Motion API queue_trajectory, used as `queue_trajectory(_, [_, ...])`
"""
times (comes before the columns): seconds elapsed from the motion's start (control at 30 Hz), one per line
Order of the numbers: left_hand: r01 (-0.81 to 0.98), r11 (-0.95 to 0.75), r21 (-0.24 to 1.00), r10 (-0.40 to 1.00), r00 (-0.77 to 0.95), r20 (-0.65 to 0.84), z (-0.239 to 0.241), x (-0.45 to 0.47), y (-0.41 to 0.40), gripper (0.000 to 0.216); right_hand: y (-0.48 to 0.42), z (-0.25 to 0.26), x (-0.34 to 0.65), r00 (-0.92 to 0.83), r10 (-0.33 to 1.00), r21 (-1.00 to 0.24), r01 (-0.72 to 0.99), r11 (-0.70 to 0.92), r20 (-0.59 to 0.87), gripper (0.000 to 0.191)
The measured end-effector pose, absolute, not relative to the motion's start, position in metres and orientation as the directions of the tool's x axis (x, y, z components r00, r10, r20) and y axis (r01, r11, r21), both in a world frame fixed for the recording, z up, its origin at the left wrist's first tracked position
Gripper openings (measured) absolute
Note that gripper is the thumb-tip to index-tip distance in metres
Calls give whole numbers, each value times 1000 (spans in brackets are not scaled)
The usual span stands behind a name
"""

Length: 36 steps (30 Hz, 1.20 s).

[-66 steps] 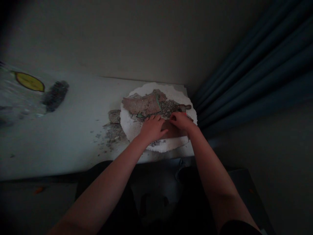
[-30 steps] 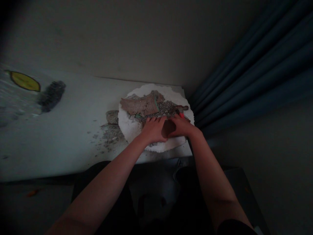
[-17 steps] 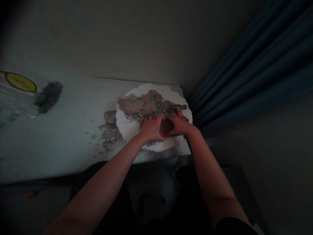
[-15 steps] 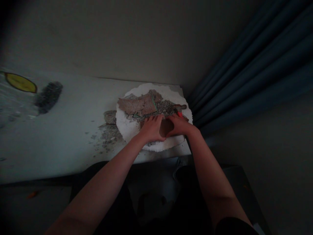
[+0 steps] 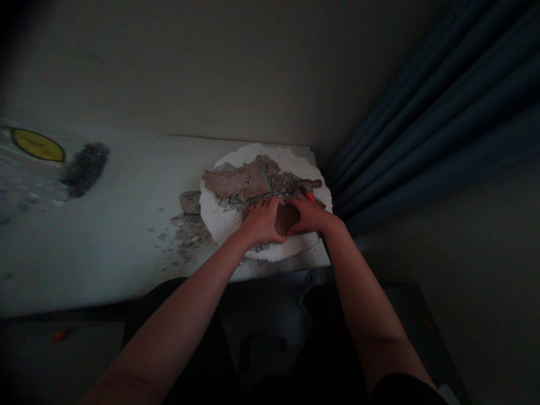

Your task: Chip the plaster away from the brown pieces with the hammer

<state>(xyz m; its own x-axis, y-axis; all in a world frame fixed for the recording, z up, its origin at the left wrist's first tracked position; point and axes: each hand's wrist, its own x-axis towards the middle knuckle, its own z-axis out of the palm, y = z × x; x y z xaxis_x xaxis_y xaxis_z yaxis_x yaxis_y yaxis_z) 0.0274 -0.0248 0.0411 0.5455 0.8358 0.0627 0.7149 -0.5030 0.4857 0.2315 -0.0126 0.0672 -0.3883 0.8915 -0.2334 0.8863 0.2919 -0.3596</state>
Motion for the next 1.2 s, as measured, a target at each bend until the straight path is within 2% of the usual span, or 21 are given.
queue_trajectory(0.23, [730,-510,456,833,552,48,41,28,-24,93,-13,69,227,-363,897,-309,909,281,-253,89])
queue_trajectory(0.33, [728,-548,412,813,579,58,41,28,-23,96,-13,71,225,-369,893,-288,912,293,-258,91])
queue_trajectory(0.5, [688,-637,348,757,643,115,45,26,-21,90,-15,73,223,-377,886,-266,914,308,-269,82])
queue_trajectory(0.57, [687,-644,336,752,649,113,47,26,-21,90,-15,74,222,-371,885,-255,918,304,-280,88])
queue_trajectory(0.7, [700,-621,354,766,637,84,48,29,-21,94,-15,72,219,-352,881,-223,930,292,-316,101])
queue_trajectory(1.2, [675,-642,365,751,650,118,45,29,-20,96,-13,69,220,-383,882,-248,914,321,-274,104])
